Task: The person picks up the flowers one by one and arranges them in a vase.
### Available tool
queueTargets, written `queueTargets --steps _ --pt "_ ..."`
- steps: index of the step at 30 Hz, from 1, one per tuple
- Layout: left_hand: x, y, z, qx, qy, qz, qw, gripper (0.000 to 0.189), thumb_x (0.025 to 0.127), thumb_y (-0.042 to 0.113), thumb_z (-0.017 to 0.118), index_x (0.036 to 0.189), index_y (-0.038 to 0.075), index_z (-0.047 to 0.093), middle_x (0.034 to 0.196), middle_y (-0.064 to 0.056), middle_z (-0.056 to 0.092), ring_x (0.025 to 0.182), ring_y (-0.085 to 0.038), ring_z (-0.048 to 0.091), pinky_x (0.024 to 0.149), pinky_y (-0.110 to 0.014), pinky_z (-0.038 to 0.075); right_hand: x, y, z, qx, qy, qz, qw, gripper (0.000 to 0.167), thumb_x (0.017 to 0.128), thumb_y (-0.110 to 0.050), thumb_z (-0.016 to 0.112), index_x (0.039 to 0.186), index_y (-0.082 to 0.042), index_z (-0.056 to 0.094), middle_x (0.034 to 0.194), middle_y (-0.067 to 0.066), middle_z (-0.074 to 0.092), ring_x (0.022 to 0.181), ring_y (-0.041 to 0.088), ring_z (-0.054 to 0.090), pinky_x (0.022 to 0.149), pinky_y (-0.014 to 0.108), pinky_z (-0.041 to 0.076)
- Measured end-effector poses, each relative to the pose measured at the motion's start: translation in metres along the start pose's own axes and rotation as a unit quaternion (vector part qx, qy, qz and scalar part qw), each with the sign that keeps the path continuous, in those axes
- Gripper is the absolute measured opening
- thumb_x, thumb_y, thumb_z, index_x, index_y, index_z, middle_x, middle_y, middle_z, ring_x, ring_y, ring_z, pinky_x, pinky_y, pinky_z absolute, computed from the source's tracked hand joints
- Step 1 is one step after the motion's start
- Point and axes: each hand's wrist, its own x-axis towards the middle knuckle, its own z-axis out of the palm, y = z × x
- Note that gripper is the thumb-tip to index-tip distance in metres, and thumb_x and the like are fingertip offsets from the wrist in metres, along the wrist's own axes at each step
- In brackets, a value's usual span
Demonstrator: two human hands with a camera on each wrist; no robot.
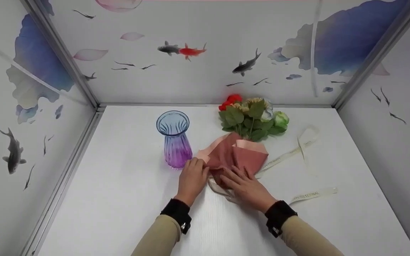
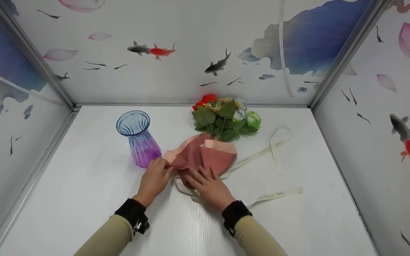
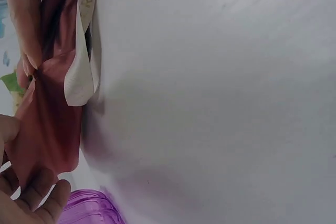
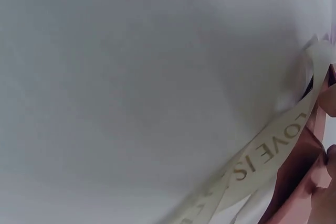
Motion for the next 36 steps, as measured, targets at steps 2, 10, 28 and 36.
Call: queueTargets --steps 2,10,28,36 --pt "-0.001 -0.002 -0.001 0.003 0.006 0.001 1.0000 0.017 0.098 0.020 0.069 0.091 0.009 0.059 0.089 -0.006 0.057 0.089 -0.027 0.057 0.078 -0.038 0.050 -0.004 0.002 -0.002 0.001 -0.003 0.008 1.0000 0.067 0.088 -0.038 0.078 0.146 -0.011 0.057 0.155 0.015 0.048 0.140 0.041 0.047 0.107 0.070 0.037" --pt "-0.004 -0.013 -0.004 0.021 0.020 -0.007 0.9996 0.013 0.096 0.017 0.071 0.092 0.008 0.061 0.093 -0.008 0.064 0.093 -0.030 0.061 0.082 -0.042 0.053 -0.017 0.009 -0.010 -0.039 -0.044 0.037 0.9976 0.050 0.091 0.005 0.064 0.138 -0.010 0.065 0.150 0.015 0.054 0.141 0.037 0.048 0.110 0.072 0.032" --pt "-0.014 -0.034 -0.013 0.081 -0.009 -0.051 0.9953 0.019 0.095 0.023 0.074 0.102 0.006 0.071 0.102 -0.009 0.071 0.099 -0.033 0.062 0.084 -0.048 0.053 -0.035 0.018 -0.012 -0.008 -0.033 0.095 0.9949 0.053 0.090 0.005 0.066 0.141 -0.008 0.062 0.144 0.017 0.059 0.134 0.037 0.056 0.109 0.075 0.029" --pt "-0.021 -0.043 -0.014 0.096 -0.027 -0.064 0.9929 0.020 0.092 0.022 0.076 0.103 0.005 0.073 0.103 -0.010 0.068 0.106 -0.035 0.056 0.087 -0.048 0.049 -0.042 0.023 -0.014 0.064 -0.067 0.182 0.9790 0.048 0.096 -0.013 0.070 0.143 -0.004 0.059 0.147 0.022 0.055 0.135 0.044 0.052 0.109 0.067 0.038"
